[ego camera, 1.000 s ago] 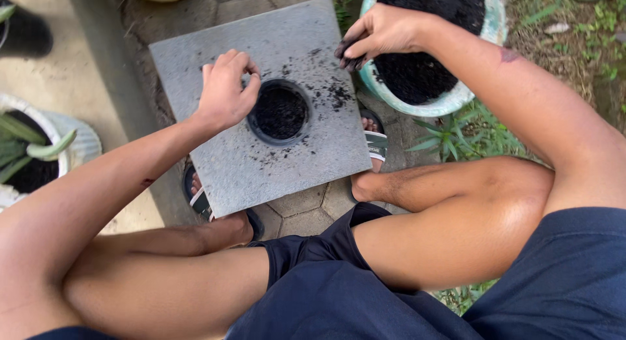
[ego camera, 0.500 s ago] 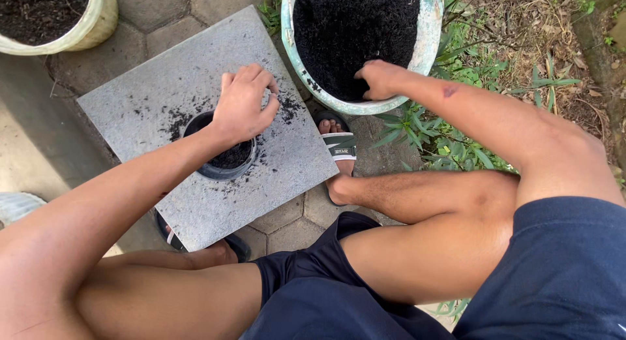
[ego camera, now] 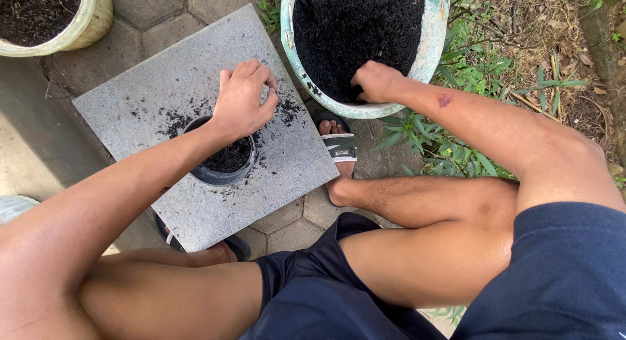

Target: The person scoops soil from a large bucket and transfers it into a small black pot placed on a tile. The person repeatedly fills the pot by hand, occasionally pressing the soil down to compact it.

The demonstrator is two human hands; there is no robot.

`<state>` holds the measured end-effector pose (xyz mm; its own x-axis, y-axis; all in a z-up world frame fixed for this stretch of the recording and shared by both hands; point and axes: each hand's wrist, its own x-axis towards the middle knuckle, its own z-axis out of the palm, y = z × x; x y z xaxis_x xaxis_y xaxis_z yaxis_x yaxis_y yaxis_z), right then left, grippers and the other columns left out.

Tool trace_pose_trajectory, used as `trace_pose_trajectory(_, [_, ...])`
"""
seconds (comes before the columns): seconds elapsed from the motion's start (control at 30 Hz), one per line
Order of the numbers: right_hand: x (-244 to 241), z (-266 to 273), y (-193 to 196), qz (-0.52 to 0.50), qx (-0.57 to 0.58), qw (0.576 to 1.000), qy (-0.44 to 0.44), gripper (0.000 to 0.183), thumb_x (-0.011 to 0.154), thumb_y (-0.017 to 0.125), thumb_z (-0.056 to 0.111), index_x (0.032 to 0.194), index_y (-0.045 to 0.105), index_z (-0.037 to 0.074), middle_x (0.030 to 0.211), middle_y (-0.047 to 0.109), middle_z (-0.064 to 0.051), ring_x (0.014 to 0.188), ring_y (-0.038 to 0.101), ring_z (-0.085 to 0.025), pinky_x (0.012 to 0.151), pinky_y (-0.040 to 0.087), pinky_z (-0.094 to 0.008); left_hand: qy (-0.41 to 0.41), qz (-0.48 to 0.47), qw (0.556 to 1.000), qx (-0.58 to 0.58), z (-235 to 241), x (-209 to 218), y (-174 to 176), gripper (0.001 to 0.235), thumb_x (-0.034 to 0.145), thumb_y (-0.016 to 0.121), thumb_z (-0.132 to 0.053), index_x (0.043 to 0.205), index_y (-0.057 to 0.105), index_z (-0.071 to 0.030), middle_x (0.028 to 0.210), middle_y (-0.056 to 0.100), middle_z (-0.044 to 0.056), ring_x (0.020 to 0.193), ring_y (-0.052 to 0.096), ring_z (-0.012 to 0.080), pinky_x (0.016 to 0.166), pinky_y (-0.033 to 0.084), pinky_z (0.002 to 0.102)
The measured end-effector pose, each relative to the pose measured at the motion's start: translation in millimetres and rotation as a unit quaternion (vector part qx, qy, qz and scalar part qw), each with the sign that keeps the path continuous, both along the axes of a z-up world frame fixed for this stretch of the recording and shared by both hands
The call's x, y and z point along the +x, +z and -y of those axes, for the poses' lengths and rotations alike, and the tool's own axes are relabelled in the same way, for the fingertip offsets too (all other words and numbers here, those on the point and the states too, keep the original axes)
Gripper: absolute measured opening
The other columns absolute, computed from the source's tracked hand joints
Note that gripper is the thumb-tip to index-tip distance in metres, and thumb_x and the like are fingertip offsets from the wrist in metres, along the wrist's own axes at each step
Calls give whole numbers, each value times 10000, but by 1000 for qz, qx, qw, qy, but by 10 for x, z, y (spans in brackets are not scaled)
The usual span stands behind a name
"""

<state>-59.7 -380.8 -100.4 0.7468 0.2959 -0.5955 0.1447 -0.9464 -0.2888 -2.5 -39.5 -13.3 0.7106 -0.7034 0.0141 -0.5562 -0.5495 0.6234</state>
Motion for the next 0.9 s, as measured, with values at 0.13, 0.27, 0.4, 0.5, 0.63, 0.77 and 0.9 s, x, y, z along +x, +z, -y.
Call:
trace_pose_trajectory(0.13, [19, -168, 256, -17, 60, 998, 29, 341, 798, 726, 63, 1132, 718, -3, 1057, 673, -273, 1024, 656, -496, 866, 566, -518, 6, -3, 1000, -2, -4, -6, 19, 62, 860, 599, -141, 898, 555, -164, 902, 492, 5, 947, 553, 234, 866, 350, 400])
trace_pose_trajectory(0.27, [33, -125, 88, -36, 42, 998, 19, 292, 805, 743, 163, 1079, 757, 66, 1016, 719, -221, 1011, 678, -451, 857, 570, -501, 8, 0, 1000, -3, -11, -18, 45, 60, 861, 598, -142, 893, 552, -162, 904, 489, 6, 946, 548, 230, 869, 347, 396])
trace_pose_trajectory(0.4, [85, -81, 29, -57, 38, 998, -5, 281, 793, 770, 213, 1056, 773, 114, 983, 751, -154, 989, 702, -393, 836, 581, -451, 13, -9, 1000, -2, -30, 3, 77, 60, 860, 602, -143, 888, 552, -162, 903, 498, 12, 951, 547, 234, 867, 345, 397])
trace_pose_trajectory(0.5, [175, -67, 130, -72, 45, 996, -32, 289, 762, 797, 246, 1030, 782, 139, 939, 758, -135, 955, 708, -384, 806, 587, -457, 20, -10, 1000, -1, -53, -6, 53, 57, 865, 592, -152, 896, 546, -164, 917, 506, 11, 950, 549, 229, 866, 342, 389])
trace_pose_trajectory(0.63, [270, -99, 587, -111, 52, 989, -84, 241, 748, 815, 291, 983, 793, 244, 804, 764, -19, 802, 741, -234, 792, 593, -377, 24, -9, 1000, -2, -70, -9, 132, 55, 858, 599, -150, 889, 556, -165, 906, 511, 14, 942, 554, 235, 862, 346, 397])
trace_pose_trajectory(0.77, [403, -217, 1341, -208, 30, 955, -208, 246, 916, 700, 150, 1161, 720, 165, 1110, 755, -29, 873, 727, -154, 983, 524, -309, 13, -6, 1000, 17, -120, -3, 199, 108, 876, 510, -164, 886, 604, -111, 935, 592, 65, 902, 539, 264, 816, 344, 452])
trace_pose_trajectory(0.9, [530, -126, 1518, -186, 149, 901, -362, 297, 896, 667, 20, 1192, 673, 43, 1123, 712, -131, 974, 702, -186, 974, 556, -269, 29, 12, 1000, -1, -245, -18, 236, 77, 870, 523, -168, 882, 584, -124, 901, 556, 39, 850, 518, 270, 765, 315, 437])
